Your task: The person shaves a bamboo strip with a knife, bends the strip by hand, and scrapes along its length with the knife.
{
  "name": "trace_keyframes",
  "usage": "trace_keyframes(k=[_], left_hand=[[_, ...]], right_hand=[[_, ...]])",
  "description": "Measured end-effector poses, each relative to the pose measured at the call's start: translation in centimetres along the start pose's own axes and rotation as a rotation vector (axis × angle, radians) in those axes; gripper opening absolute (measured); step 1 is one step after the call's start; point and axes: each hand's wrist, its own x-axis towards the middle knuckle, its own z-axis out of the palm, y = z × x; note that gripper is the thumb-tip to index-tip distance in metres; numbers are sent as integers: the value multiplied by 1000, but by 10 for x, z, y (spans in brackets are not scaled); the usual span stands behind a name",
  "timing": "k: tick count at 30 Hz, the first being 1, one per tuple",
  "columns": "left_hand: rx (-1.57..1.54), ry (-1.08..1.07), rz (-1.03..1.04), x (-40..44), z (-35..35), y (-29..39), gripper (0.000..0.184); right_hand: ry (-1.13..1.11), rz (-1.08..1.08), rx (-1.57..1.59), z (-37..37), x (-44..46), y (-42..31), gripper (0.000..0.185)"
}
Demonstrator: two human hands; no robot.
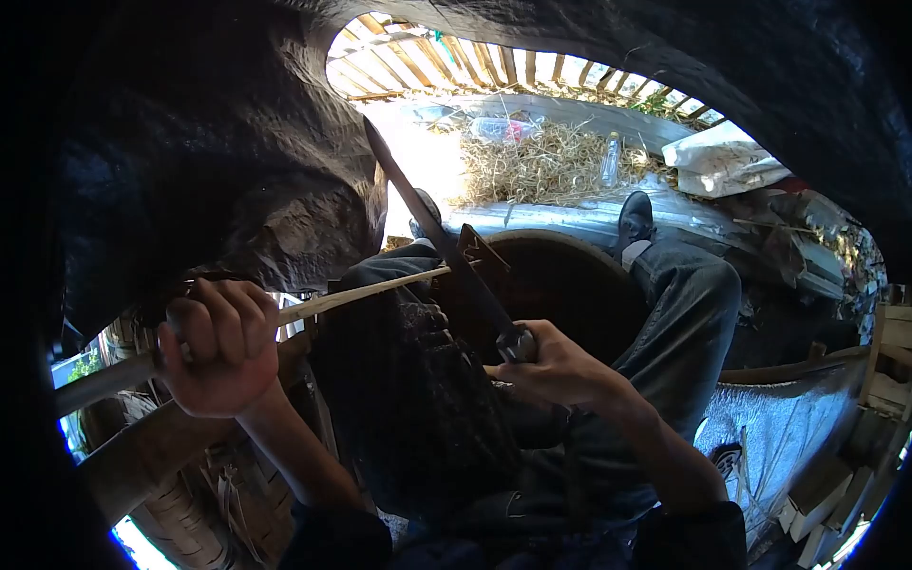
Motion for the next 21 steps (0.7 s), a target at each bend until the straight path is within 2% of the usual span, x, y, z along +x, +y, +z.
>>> trace_keyframes(k=[1,4,8,11,13,15,19,21], left_hand=[[-16,-41,-9,0,-3,1,46],[49,-105,-25,-1,-5,2,46],[67,-63,-15,-12,-8,1,46],[40,-4,-24,-13,-5,1,44],[68,-41,-71,-10,1,1,42],[96,-30,-71,-12,1,1,42],[116,-26,-88,-12,7,3,42],[123,-39,-101,-11,8,4,42]], right_hand=[[-88,37,50,-2,4,8,15],[-46,96,-30,-2,13,15,14],[60,-43,-114,-6,6,-9,13],[-19,-103,1,-3,1,0,13],[-91,-27,42,2,3,6,11],[53,95,-234,5,10,11,12],[112,-16,-176,-3,-4,-14,12],[202,3,-157,-1,-9,-5,12]])
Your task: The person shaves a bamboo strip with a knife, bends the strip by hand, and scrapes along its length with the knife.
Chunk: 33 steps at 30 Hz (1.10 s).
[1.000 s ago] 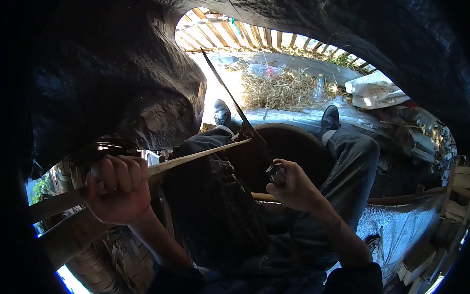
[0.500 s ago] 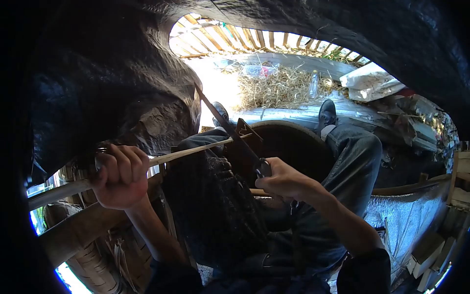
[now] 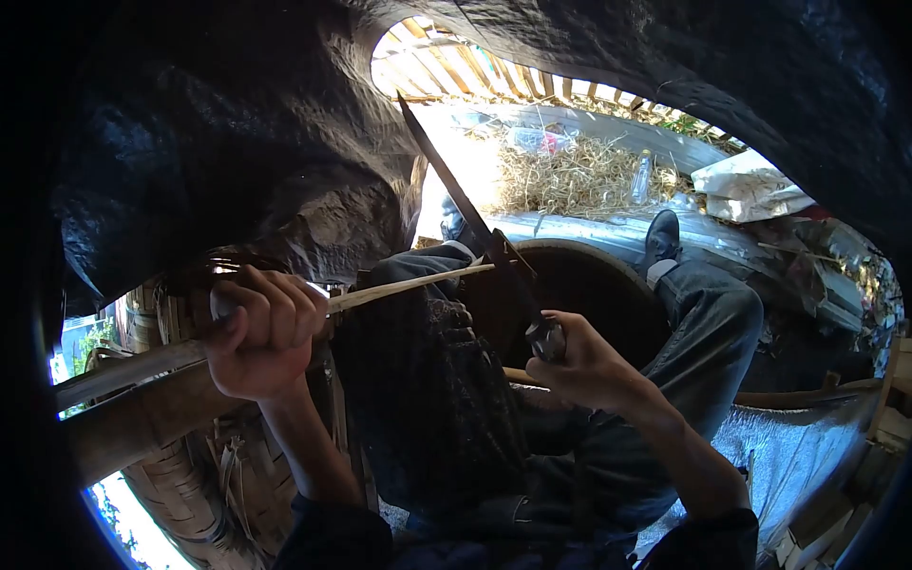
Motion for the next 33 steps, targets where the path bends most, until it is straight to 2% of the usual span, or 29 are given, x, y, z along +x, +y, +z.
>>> trace_keyframes(k=[2,3,5,6,8,9,12,13,14,16,17,20,21,22,24,25,27,28,30,32,33], left_hand=[[4,-9,-8,3,1,-1,41],[9,-22,1,7,1,-1,41],[15,-38,18,8,2,-3,41],[20,0,14,5,0,-4,41],[30,49,2,4,0,-4,41],[39,27,8,6,2,-2,41],[17,7,9,8,4,-2,39],[-6,27,-1,8,4,-3,39],[-7,25,3,9,4,-3,39],[-1,11,-16,12,4,-3,39],[-1,-2,-10,12,4,-3,39],[-64,6,-7,5,0,-4,44],[-48,25,7,3,1,-4,44],[-33,38,34,5,1,-5,44],[-25,31,30,7,-1,-5,42],[-11,30,24,6,-2,-5,41],[-24,46,17,4,-5,-6,42],[-37,54,11,5,-4,-7,44],[-60,9,22,9,0,-6,44],[-86,6,0,1,5,-6,44],[-72,-17,5,3,6,-5,45]], right_hand=[[-211,-75,188,1,-6,-3,13],[-214,-72,186,1,-1,3,13],[-321,136,38,1,13,16,15],[-317,128,35,-3,15,16,15],[-101,4,-135,-6,14,1,7],[-40,24,-129,-5,3,-14,8],[12,-83,24,2,-3,1,10],[-111,-64,32,2,-2,2,13],[-107,-67,31,3,4,8,13],[-177,115,-184,11,21,34,16],[-59,-21,-227,13,27,43,14],[18,-131,-383,4,20,14,13],[-30,-14,-269,6,13,1,14],[-25,-13,-267,7,11,3,14],[-45,-282,-314,10,7,14,13],[-44,-281,-314,12,10,23,13],[-134,81,-239,12,21,44,14],[-123,78,-237,9,21,48,14],[56,-25,-365,1,25,50,13],[25,-12,-335,2,13,35,14],[23,-113,-327,2,11,34,16]])
